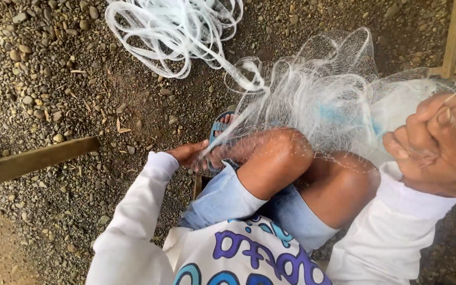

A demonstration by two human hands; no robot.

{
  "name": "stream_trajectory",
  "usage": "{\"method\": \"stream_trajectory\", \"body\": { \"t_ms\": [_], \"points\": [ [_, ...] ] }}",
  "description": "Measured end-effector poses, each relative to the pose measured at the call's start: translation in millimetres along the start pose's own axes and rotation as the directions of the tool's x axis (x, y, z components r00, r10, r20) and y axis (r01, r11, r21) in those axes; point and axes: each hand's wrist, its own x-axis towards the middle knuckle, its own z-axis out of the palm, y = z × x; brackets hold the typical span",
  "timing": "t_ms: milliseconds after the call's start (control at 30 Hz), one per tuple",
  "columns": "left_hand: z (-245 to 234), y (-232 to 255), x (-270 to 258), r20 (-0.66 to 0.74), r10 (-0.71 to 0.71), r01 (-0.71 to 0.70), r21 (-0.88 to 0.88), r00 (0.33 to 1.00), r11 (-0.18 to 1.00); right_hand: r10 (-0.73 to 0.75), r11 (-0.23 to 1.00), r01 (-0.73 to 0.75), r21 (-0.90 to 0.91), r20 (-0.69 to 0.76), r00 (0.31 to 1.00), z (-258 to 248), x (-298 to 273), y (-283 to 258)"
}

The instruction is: Repairing or assembling a fishing net by threading line through the mesh loops.

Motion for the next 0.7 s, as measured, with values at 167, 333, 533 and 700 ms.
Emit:
{"method": "stream_trajectory", "body": {
  "t_ms": [167, 333, 533, 700],
  "points": [
    [0, 23, 29, -0.540, -0.033, 0.364, 0.520, 0.841, 0.773, 0.012, 0.966, -0.087, 0.242, 0.295, 0.955, -16, 4, 9],
    [-36, 20, 119, -0.357, 0.679, -0.192, 0.782, 0.641, 0.593, -0.059, 0.928, -0.077, 0.366, 0.347, 0.936, 10, 6, 8],
    [-21, 103, 169, -0.494, 0.192, -0.428, -0.426, 0.848, 0.797, -0.070, 0.922, -0.112, 0.372, 0.442, 0.894, 12, 2, 6],
    [25, 161, 123, -0.586, 0.158, -0.566, -0.624, 0.795, 0.539, -0.015, 0.924, -0.192, 0.331, 0.532, 0.846, 4, -6, 2]
  ]
}}
